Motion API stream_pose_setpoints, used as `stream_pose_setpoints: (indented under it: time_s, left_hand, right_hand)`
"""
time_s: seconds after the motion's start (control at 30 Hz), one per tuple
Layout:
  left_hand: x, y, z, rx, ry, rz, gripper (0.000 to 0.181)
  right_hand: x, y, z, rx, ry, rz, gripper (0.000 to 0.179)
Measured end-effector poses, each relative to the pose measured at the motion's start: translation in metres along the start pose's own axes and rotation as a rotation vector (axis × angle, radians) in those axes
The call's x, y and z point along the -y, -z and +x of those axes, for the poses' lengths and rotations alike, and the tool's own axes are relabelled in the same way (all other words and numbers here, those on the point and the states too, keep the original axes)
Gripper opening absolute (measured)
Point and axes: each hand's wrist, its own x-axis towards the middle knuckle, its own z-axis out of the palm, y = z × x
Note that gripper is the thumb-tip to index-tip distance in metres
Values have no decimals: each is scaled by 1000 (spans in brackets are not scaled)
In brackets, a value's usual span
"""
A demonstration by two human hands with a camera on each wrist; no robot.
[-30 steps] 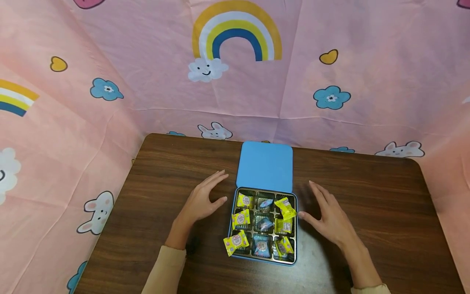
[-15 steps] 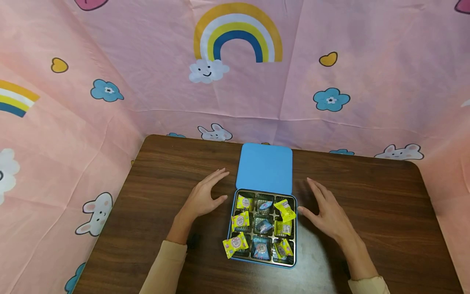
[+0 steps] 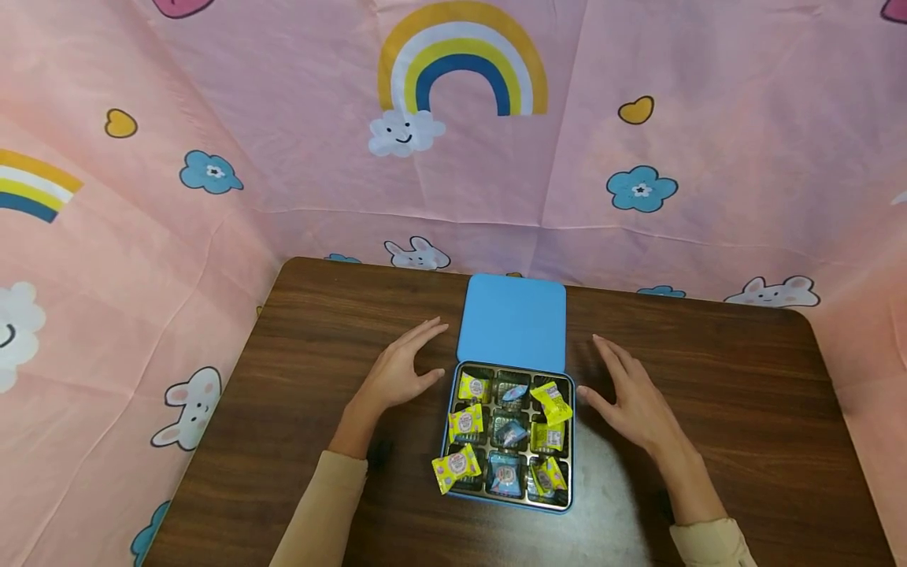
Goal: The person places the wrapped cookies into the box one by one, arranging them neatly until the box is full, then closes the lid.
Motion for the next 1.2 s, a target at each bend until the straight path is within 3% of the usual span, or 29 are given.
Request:
stream_pose_setpoints:
  time_s: [1.2]
  left_hand:
    - [2,-2,17,75,60,-16,78]
  right_hand:
    - [-10,2,31,79,31,-55,90]
